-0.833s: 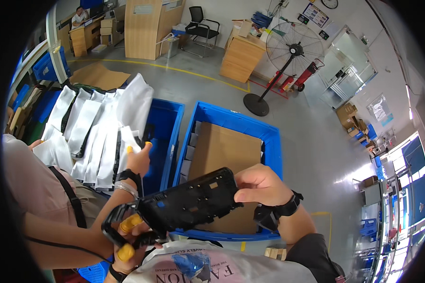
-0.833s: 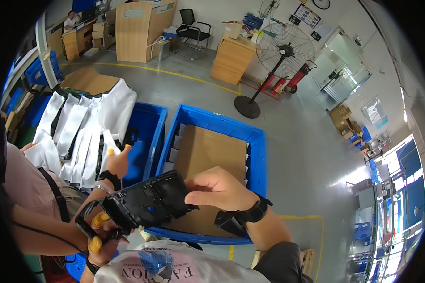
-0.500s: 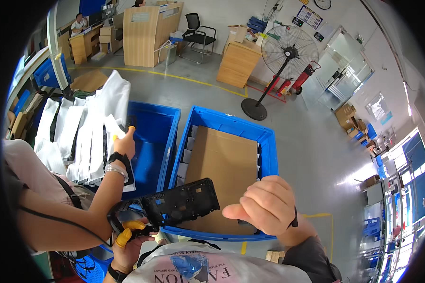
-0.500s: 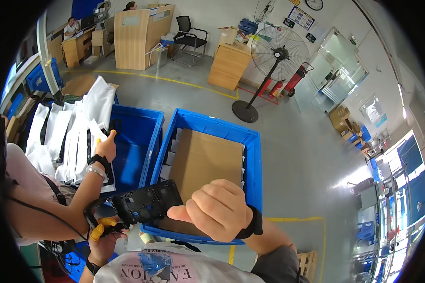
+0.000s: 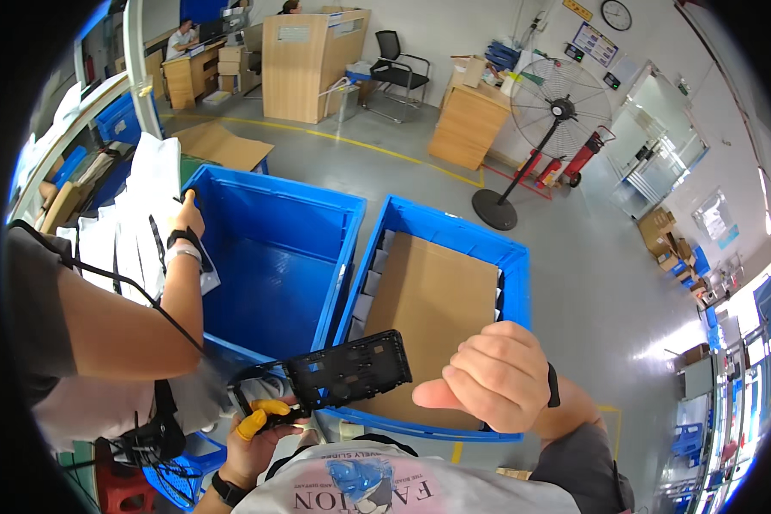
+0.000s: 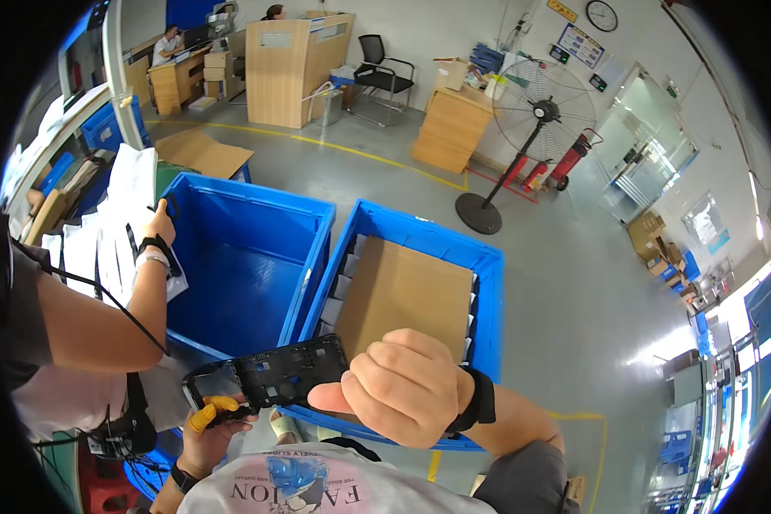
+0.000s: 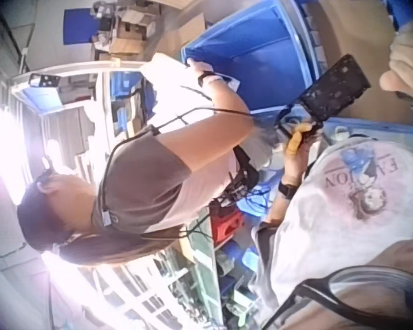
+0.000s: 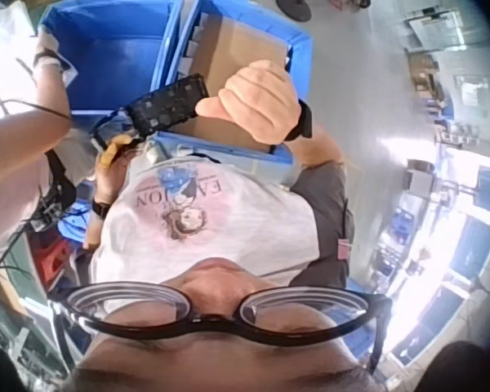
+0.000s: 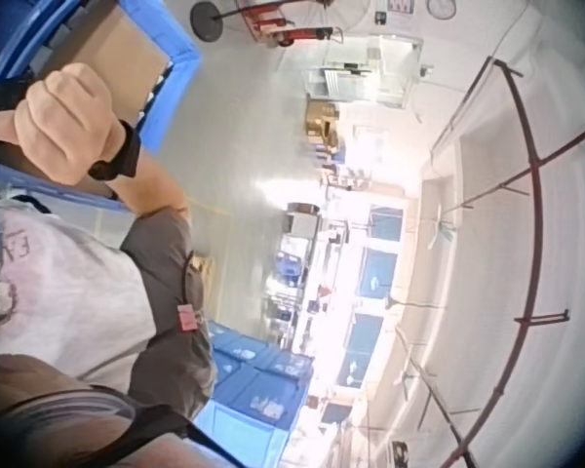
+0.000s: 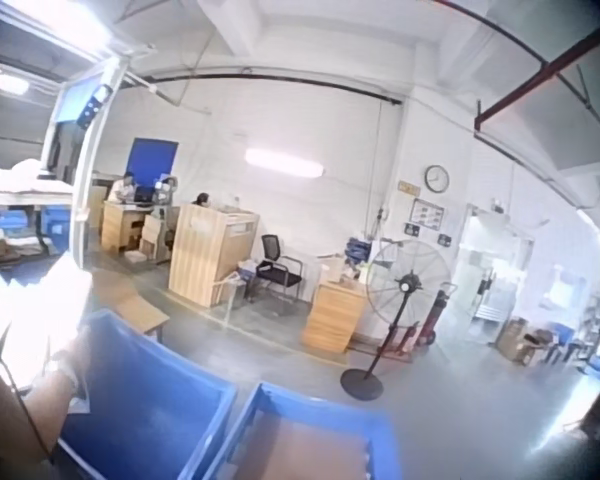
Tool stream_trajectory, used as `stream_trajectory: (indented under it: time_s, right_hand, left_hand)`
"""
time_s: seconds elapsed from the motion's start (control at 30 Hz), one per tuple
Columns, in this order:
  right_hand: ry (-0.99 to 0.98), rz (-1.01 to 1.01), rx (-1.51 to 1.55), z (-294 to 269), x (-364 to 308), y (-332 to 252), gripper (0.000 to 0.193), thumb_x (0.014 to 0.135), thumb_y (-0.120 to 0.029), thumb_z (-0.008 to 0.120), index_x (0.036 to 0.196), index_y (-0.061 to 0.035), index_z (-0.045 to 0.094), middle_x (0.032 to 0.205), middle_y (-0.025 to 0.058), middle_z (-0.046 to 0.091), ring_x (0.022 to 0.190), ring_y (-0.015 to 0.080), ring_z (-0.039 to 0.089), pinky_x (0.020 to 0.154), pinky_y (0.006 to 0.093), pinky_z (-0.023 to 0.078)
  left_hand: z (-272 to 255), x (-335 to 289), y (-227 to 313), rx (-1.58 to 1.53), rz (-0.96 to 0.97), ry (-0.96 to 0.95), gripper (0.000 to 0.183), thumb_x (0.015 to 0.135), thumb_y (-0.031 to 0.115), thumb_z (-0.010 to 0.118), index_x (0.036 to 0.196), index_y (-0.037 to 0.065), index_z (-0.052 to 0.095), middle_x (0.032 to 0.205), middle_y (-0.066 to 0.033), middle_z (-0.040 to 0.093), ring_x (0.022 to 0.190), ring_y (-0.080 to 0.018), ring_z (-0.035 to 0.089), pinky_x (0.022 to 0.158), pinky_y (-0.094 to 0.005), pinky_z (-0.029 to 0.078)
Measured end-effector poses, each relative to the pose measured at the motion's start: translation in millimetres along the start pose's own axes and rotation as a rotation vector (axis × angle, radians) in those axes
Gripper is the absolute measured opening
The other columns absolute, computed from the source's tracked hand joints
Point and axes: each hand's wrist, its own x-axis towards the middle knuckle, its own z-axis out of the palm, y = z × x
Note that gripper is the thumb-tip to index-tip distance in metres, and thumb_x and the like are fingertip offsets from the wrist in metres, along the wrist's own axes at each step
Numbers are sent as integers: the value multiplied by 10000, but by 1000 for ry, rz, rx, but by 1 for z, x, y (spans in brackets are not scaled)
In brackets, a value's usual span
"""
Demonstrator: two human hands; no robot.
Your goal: Assembling the internal components and housing of an electronic device at a factory workstation.
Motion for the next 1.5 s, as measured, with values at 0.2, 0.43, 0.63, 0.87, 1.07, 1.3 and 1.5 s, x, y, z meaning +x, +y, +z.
stream_trajectory:
  time_s: [0.2, 0.43, 0.63, 0.87, 1.07, 1.3, 1.5]
  right_hand:
    - [62, -38, 219, 26, 8, -6, 267, 630, -166, 726, 681, -5, 519, 623, 50, 497, 492, 149, 462, 422, 234, 343]
    - [82, -88, 435, 55, 38, -47, 222, 605, -92, 717, 628, -5, 514, 598, 59, 490, 494, 160, 453, 430, 249, 334]
    - [20, -181, 566, 83, 77, -112, 188, 609, -31, 678, 599, -21, 491, 588, 44, 485, 498, 154, 456, 452, 248, 325]
    - [30, -341, 783, 121, 142, -240, 168, 604, -17, 665, 595, -6, 498, 551, 37, 471, 468, 150, 445, 438, 251, 302]
    - [72, -480, 990, 147, 196, -363, 148, 601, -41, 661, 597, 2, 520, 547, 31, 465, 474, 138, 448, 432, 246, 286]
    - [29, -586, 1189, 162, 241, -468, 127, 604, -50, 651, 619, 10, 540, 541, 35, 455, 469, 131, 449, 411, 235, 293]
    - [132, -589, 1293, 194, 261, -532, 180, 589, -35, 651, 699, 69, 554, 545, 51, 460, 462, 146, 468, 404, 228, 343]
  left_hand:
    - [-16, -33, -27, -11, -13, 151, 419, 836, 326, 389, 1010, -38, 505, 1129, -193, 475, 916, -353, 545, 765, -380, 459]
    - [-40, -98, -54, -166, 21, 283, 496, 848, 395, 325, 1030, -32, 500, 1145, -186, 470, 954, -343, 527, 811, -389, 437]
    - [-69, -164, -59, -173, 99, 411, 390, 831, 311, 421, 994, -31, 513, 1105, -188, 501, 918, -338, 550, 788, -384, 452]
    - [-107, -304, -68, -342, 285, 685, 270, 827, 158, 458, 933, -79, 530, 1078, -229, 499, 873, -344, 566, 756, -377, 484]
    - [-127, -433, -95, -381, 438, 931, 261, 830, 137, 447, 916, -94, 530, 1058, -232, 508, 857, -342, 571, 754, -376, 486]
    - [-130, -516, -114, -468, 598, 1135, 264, 834, 139, 440, 912, -95, 535, 1044, -237, 511, 850, -349, 571, 738, -382, 493]
    - [-148, -543, -133, -528, 704, 1260, 262, 836, 138, 437, 906, -96, 532, 1022, -231, 521, 849, -357, 570, 730, -387, 496]
